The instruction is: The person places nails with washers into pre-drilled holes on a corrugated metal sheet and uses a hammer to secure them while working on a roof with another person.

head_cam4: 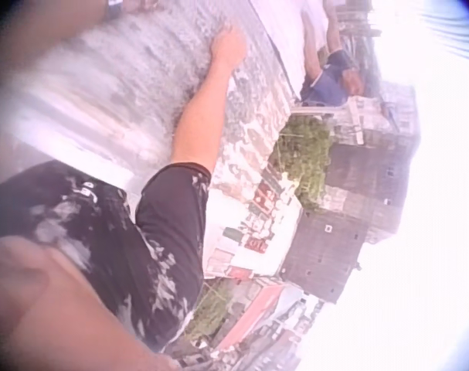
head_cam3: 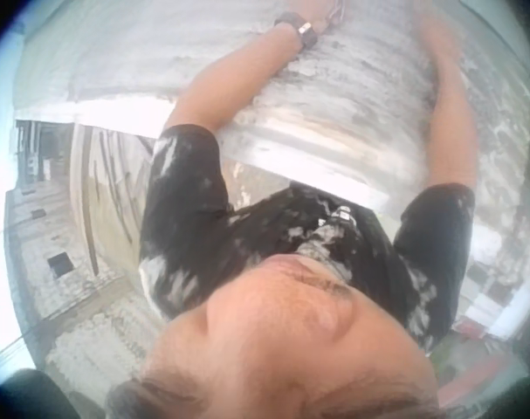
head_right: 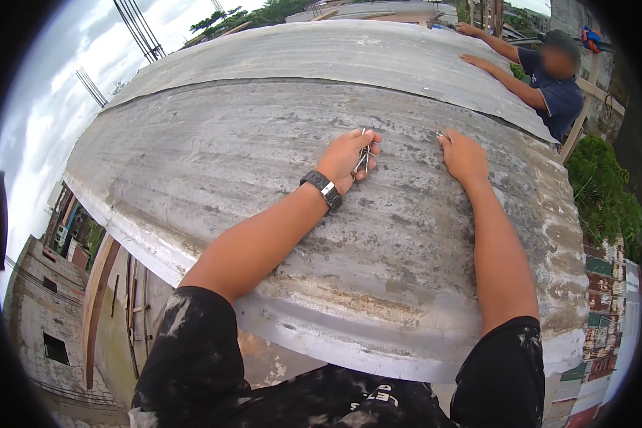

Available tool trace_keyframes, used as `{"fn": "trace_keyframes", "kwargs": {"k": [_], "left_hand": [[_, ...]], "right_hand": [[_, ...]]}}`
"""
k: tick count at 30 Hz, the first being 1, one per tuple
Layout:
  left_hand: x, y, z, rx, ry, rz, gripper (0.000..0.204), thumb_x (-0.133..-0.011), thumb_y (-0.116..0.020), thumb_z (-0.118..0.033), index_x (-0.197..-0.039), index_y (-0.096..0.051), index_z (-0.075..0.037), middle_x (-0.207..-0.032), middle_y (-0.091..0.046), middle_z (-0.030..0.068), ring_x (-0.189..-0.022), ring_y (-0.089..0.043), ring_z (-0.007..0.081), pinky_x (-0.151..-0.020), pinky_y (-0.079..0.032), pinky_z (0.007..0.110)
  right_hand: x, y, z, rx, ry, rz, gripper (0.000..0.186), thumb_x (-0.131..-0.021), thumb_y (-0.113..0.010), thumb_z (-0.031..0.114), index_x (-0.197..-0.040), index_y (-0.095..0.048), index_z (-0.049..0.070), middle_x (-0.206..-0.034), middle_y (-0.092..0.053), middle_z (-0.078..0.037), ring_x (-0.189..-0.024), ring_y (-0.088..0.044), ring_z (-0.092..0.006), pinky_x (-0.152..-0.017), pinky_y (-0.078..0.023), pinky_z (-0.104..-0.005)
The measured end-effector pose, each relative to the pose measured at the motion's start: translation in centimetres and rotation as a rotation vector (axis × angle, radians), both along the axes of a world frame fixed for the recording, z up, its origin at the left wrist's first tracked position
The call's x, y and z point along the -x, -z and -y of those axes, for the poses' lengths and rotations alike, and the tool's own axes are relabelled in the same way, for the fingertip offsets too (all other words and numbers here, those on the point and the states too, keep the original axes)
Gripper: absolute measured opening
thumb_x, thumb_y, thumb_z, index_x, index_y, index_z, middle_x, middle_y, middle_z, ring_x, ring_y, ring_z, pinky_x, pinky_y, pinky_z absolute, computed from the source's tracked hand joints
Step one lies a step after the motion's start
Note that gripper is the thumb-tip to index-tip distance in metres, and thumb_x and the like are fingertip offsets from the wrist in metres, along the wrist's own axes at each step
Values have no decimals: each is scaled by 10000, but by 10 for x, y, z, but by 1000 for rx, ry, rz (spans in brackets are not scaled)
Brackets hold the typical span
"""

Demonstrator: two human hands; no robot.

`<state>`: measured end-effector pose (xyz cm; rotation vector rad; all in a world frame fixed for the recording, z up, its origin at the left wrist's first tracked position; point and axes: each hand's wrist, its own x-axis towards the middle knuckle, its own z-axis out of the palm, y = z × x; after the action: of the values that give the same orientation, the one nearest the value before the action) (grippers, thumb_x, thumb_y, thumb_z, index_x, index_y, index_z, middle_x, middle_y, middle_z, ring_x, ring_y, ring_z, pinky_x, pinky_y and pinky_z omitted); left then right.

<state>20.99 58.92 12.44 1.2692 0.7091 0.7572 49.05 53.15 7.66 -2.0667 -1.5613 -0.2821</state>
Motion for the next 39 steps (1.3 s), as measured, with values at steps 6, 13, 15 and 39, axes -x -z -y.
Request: {"fn": "trace_keyframes", "kwargs": {"k": [6, 13, 15, 39], "left_hand": [[0, -1, 1, -17, 10, -7, 248, -1119, -523, -308, -1127, -614, -78, -882, -612, 5, -632, -588, 97, -423, -383, 243], [2, 0, 0, -14, 13, -21, 251, -1121, -519, -310, -1135, -613, -78, -905, -608, 4, -635, -588, 97, -423, -374, 240], [-1, 0, 2, -19, 30, -21, 248, -1121, -524, -306, -1130, -614, -76, -902, -608, 4, -635, -587, 92, -424, -368, 233], [-3, 4, -5, -20, -5, 3, 227, -1102, -574, -294, -1119, -635, -76, -869, -634, 5, -635, -613, 103, -406, -376, 235]], "right_hand": [[-3, 3, -3, -29, -4, 21, 351, -1071, -537, 423, -1096, -673, 100, -982, -751, -194, -950, -710, -426, -815, -529, -551], [3, 0, -1, -20, 24, 26, 346, -1069, -539, 416, -1082, -675, 98, -979, -751, -193, -947, -710, -429, -816, -532, -555], [-1, 1, 2, -30, 31, 25, 346, -1069, -538, 415, -1082, -678, 98, -984, -752, -195, -950, -711, -428, -819, -534, -554], [3, -9, 8, 58, 44, -78, 344, -1083, -528, 395, -1134, -680, 91, -1049, -756, -195, -1013, -715, -415, -868, -550, -541]]}}
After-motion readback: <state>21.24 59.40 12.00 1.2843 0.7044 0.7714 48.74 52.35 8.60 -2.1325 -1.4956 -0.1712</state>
